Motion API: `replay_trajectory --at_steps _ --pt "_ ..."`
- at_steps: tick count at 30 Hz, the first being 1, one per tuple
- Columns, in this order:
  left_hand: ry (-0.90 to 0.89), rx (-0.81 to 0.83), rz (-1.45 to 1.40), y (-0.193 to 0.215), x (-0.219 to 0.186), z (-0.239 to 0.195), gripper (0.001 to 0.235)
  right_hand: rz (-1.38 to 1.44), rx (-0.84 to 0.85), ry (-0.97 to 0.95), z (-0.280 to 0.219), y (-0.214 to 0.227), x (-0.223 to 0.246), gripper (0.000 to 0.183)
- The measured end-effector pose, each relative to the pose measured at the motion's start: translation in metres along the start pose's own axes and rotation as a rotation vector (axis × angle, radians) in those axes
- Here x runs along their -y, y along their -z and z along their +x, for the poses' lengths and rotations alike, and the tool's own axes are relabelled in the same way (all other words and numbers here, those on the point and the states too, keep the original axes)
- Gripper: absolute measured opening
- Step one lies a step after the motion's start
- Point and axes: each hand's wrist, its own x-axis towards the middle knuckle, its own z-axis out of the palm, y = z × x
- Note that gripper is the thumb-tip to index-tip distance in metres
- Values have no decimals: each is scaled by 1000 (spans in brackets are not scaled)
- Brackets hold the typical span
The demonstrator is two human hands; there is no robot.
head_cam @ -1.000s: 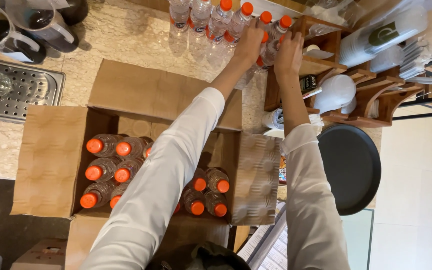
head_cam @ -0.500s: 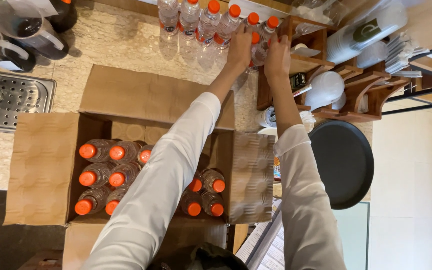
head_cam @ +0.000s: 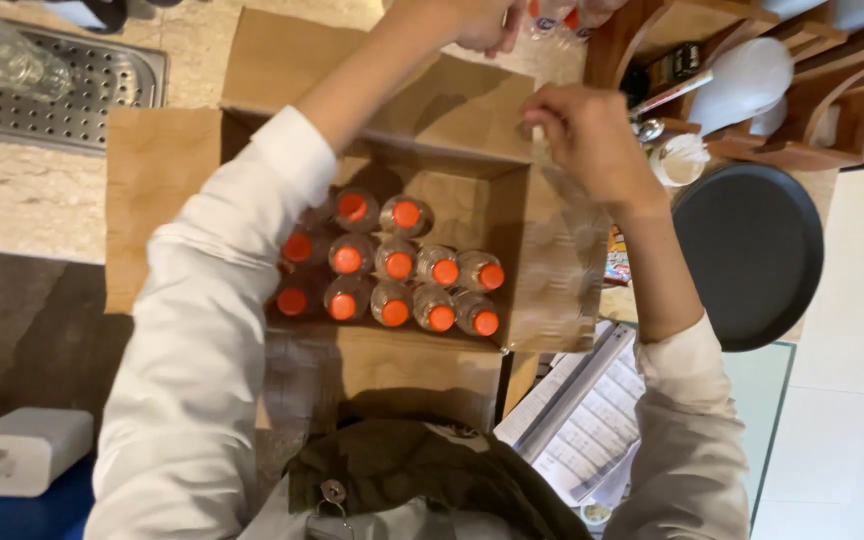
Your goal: Packing numerous plastic bottles with orange caps into a cardboard box at a counter.
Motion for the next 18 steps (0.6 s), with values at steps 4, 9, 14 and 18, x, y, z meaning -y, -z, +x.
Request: replay_trajectory --at_steps 4,9,14,18 --pt "36 153 274 -6 -23 -122 29 155 364 76 -21 -74 34 33" --pt "245 345 508 -92 36 -172 54 71 451 86 -25 -130 71 55" --pt "140 83 425 -104 42 -217 51 48 425 -20 -28 -139 63 41" --pt "-5 -3 299 -70 19 -238 32 101 102 26 -28 -110 61 38"
